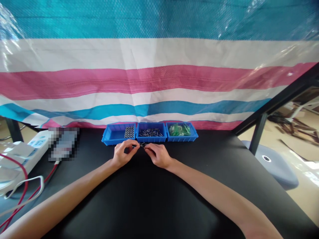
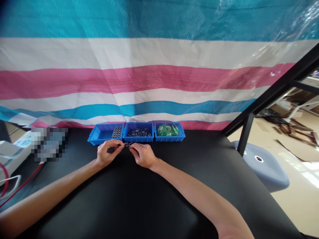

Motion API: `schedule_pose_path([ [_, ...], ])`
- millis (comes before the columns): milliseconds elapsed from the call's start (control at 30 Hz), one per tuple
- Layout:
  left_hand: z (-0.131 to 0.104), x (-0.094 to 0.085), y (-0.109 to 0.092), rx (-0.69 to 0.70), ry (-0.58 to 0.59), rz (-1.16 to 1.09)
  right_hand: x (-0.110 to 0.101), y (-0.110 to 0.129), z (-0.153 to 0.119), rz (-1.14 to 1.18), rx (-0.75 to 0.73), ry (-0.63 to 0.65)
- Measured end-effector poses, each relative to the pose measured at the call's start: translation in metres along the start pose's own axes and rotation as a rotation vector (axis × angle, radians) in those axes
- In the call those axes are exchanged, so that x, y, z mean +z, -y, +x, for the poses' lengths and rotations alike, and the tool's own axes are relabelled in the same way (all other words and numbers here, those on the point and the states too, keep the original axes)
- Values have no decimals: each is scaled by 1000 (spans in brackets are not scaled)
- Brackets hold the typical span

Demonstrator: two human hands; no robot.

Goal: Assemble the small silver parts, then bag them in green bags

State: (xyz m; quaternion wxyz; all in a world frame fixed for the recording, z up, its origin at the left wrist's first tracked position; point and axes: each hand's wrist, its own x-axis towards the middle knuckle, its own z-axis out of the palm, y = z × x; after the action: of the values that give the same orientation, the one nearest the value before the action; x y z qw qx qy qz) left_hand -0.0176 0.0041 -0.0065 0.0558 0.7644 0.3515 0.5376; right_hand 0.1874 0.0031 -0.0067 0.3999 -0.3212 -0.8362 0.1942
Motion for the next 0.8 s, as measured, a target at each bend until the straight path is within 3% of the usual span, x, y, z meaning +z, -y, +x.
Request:
schedule_pose_path([
  [400, 3, -8, -3, 47, 181, -46, 0, 1, 1, 4, -5, 5],
  [800, 8, -12, -7, 122, 232, -29, -1, 3, 2, -5, 0, 14],
])
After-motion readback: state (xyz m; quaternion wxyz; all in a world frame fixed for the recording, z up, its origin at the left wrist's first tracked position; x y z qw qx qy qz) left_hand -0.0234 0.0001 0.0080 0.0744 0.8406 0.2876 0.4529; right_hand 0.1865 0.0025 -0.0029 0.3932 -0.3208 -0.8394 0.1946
